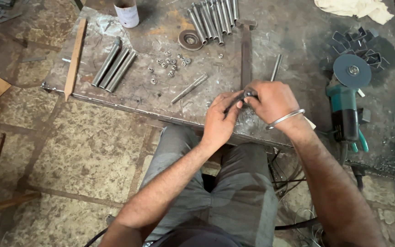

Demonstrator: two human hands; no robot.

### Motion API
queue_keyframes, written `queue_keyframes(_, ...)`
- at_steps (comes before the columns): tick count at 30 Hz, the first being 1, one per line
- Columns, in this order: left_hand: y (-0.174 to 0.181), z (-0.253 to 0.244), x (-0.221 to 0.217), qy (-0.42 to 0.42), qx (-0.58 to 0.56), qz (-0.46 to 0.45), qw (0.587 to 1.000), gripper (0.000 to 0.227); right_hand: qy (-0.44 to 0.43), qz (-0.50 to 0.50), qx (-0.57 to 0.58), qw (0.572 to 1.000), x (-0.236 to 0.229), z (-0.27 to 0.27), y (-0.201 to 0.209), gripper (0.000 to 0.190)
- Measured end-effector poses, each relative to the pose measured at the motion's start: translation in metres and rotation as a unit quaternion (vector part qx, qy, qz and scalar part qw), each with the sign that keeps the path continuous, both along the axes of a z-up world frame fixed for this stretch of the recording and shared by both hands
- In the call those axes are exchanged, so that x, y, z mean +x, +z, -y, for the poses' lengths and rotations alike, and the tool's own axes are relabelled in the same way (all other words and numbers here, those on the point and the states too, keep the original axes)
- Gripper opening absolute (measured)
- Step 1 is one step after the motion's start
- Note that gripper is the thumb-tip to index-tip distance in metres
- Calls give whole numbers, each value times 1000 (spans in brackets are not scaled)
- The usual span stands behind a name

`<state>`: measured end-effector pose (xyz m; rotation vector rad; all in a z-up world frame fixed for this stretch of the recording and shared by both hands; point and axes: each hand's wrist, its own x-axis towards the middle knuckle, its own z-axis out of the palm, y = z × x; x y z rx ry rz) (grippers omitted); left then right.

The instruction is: The recorder is spot welding several metal tube components together on a workshop table.

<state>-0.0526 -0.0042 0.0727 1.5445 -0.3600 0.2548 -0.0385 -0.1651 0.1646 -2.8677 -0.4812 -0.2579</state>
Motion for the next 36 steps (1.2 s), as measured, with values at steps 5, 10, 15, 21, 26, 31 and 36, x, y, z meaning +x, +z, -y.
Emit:
queue_keyframes(5, -11, -1, 24, 9, 9, 36, 999, 21, 12, 24, -9, 1000, 0, 0, -4, 20)
queue_keyframes(10, 2, -2, 52, -88, 14, -100, 991, 17, 13, 26, -4, 1000, -2, -1, -3, 21)
queue_keyframes(15, 3, 6, 69, -175, -39, -157, 971, 11, 13, 22, 9, 1000, -3, 3, -2, 22)
queue_keyframes(21, -9, 12, 71, -161, -27, -128, 978, 13, 23, 11, 74, 997, -5, 6, -7, 24)
queue_keyframes(26, -5, 11, 70, -166, -57, -120, 977, 12, -35, -26, 250, 967, -10, 9, -28, 39)
queue_keyframes(31, -2, 8, 69, -188, -79, -149, 968, 13, -55, -50, 497, 865, -14, 13, -89, 40)
queue_keyframes(36, 3, 4, 67, -187, -54, -160, 968, 13, -46, -14, 623, 781, -18, 0, -113, 37)
